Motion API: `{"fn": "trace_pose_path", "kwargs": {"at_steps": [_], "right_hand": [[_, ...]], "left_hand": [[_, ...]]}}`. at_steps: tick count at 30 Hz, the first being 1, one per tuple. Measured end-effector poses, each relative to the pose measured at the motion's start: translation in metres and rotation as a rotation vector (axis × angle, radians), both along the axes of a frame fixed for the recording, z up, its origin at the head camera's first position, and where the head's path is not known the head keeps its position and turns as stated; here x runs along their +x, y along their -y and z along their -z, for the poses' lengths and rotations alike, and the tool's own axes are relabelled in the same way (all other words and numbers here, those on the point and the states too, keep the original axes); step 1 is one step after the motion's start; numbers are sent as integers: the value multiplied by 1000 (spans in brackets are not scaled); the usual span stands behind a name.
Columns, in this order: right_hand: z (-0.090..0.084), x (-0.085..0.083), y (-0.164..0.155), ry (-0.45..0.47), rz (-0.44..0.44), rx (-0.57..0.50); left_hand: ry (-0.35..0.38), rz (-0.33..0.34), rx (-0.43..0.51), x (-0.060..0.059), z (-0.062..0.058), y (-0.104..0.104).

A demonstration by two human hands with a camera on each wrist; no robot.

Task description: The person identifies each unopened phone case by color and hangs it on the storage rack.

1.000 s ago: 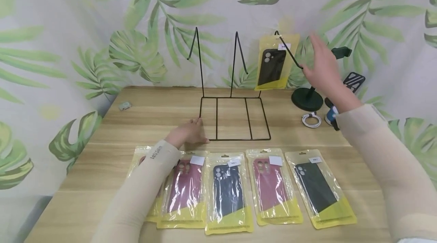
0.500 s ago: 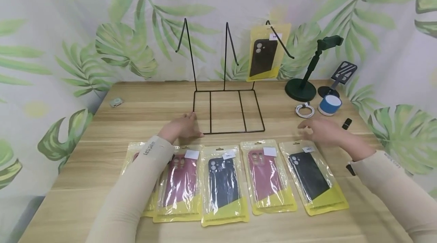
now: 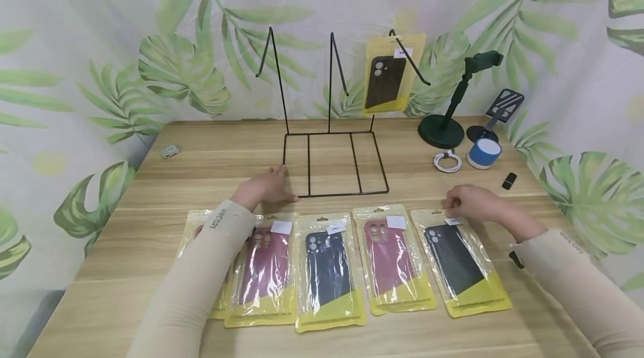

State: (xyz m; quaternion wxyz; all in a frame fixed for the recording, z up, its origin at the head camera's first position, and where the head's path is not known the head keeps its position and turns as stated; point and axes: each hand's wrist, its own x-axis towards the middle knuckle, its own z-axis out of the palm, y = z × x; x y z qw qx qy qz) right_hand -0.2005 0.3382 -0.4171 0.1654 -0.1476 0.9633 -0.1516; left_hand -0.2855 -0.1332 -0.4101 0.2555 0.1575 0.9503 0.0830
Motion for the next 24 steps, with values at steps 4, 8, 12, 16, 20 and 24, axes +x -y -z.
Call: {"fn": "trace_pose_path", "kwargs": {"at_steps": [4,8,12,16,20,24], "right_hand": [[-2,4,-1,-38,4,-2],[-8,8,-4,-113,30,-30],[-23,14,-6,-186,78,-98],[-44,19,-3,-293,115,-203],[-64,25,3,-445,90,-270],[-80,31,10,-613,31,-304]], "left_hand": [[-3,2,-3,-1,1,0],[-4,2,3,-2,3,0],[-3,5,2,-1,4,1],[-12,15,-4,0,4,1],[-16,18,-6,-1,3,0],[-19,17,-12,-2,4,0]]}}
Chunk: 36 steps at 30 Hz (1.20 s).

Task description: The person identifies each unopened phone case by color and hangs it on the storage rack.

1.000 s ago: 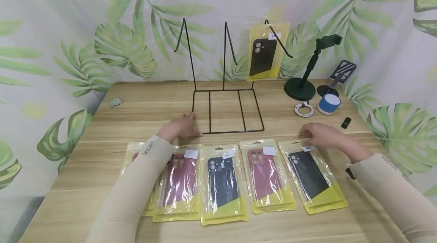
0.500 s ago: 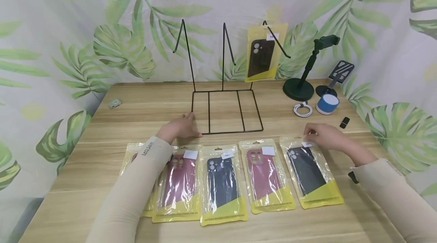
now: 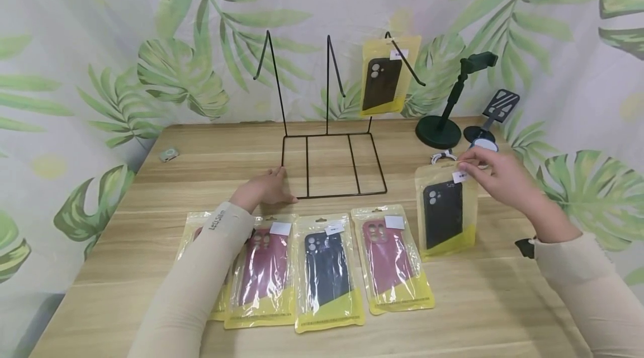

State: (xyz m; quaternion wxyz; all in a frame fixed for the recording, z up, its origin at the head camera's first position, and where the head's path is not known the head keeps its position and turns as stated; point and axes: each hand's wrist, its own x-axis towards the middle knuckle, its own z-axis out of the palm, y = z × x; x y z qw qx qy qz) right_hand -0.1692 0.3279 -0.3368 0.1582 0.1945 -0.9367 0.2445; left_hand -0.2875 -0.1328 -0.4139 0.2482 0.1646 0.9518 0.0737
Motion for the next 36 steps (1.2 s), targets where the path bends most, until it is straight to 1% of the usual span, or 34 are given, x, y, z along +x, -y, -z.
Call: {"fn": "trace_pose_path", "kwargs": {"at_steps": [4,8,11,14,19,23,26,32,36], "right_hand": [[-12,3,8,-157,-55,-35],[-22,0,18,-283,-91,-65],[-32,-7,26,-354,-81,-85],[-45,-16,37,-406,-31,-97],[-65,-29,55,-448,52,-127],[-73,-42,64,-468,83,-163],[-75,-51,68,-460,94,-181],[-75,-65,71,-453,84,-185],[-74,-74,73,-426,94,-181]], "left_hand": [[-2,-1,1,1,0,0],[2,-5,16,3,-1,1],[7,-13,31,4,-2,2],[12,-18,43,5,-4,2],[15,-17,48,7,-5,2],[12,-18,50,7,-6,2],[17,-23,48,7,-6,2],[13,-4,37,7,-7,2],[12,-10,42,7,-6,3]]}}
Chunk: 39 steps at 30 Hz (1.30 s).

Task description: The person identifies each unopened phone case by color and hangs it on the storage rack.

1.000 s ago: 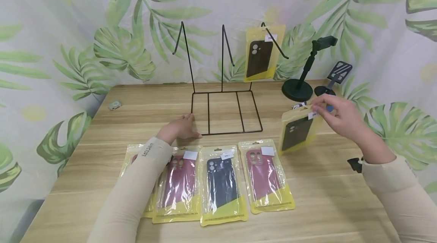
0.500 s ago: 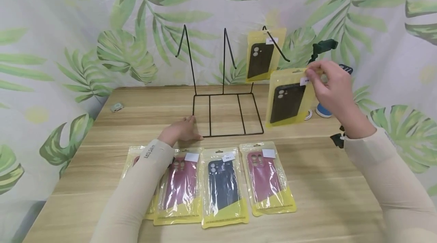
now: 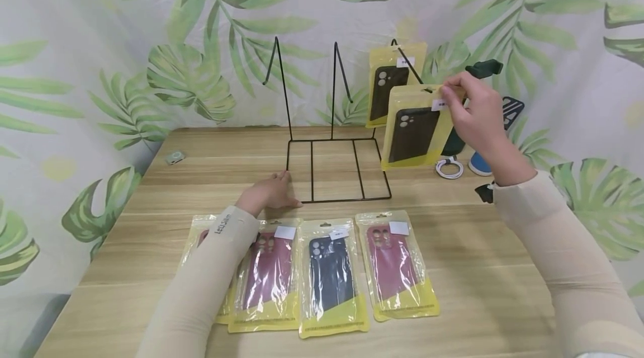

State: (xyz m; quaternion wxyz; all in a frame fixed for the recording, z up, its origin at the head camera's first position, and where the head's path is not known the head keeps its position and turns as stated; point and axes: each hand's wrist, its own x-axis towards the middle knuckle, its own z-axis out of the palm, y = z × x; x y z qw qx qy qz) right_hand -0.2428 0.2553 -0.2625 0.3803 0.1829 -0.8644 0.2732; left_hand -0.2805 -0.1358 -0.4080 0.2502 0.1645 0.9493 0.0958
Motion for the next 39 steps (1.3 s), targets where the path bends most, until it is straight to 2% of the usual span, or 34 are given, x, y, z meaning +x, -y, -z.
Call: {"fn": "trace_pose_path", "kwargs": {"at_steps": [15,24,33,39], "right_hand": [[-5,-35,11,215,118,38],[-12,-57,12,277,169,72],[-20,-80,15,358,183,89],[-22,-92,19,364,211,97]], "left_hand": [[-3,-9,6,0,2,1],[3,-26,25,2,-1,2],[-2,-29,22,4,-1,1],[-14,-29,21,4,-1,1]]}}
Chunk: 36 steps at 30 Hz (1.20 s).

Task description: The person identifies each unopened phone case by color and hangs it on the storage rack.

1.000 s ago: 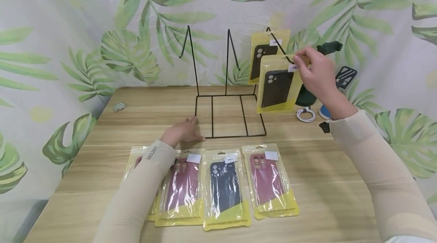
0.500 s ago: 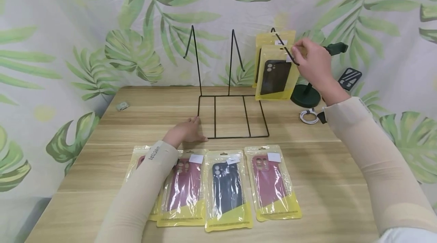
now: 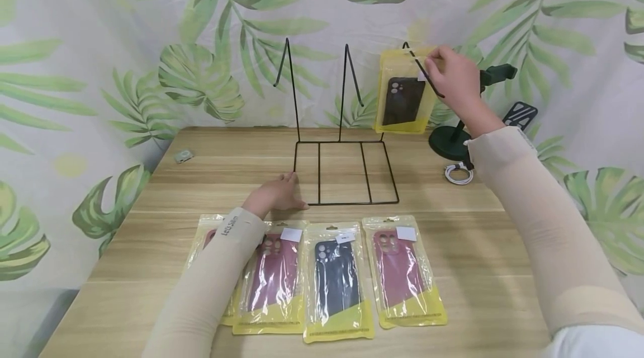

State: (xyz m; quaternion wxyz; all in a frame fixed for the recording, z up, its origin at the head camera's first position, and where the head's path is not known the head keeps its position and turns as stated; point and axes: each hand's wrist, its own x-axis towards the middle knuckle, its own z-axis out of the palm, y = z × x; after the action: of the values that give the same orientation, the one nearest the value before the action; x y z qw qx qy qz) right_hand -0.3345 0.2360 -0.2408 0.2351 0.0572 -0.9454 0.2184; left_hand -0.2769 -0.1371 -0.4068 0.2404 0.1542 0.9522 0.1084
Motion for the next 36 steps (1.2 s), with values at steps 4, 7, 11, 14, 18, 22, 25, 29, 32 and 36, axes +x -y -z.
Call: {"fn": "trace_pose_path", "kwargs": {"at_steps": [4,7,11,14,18,22,25,29,32,36], "right_hand": [[-1,-3,1,9,13,1],[0,-5,1,17,17,3],[2,-3,-1,13,23,10],[6,4,-4,-34,12,-7],[15,20,-10,-137,-28,-51],[30,42,-15,-224,-68,-95],[46,62,-20,-242,-92,-106],[70,91,-23,-117,-134,-60],[88,111,-22,80,-166,21],[116,130,-17,326,-230,132]], "left_hand": [[-2,-4,-2,1,-1,-1],[-2,-5,-3,1,-1,-1],[1,1,-5,1,0,-2],[5,9,-8,0,1,-2],[13,12,-13,1,0,-2],[18,4,-11,0,-2,-1],[15,8,-9,-1,0,-2],[11,15,-7,-1,0,-2],[12,13,-6,0,-2,-2],[19,12,-7,0,-1,-3]]}}
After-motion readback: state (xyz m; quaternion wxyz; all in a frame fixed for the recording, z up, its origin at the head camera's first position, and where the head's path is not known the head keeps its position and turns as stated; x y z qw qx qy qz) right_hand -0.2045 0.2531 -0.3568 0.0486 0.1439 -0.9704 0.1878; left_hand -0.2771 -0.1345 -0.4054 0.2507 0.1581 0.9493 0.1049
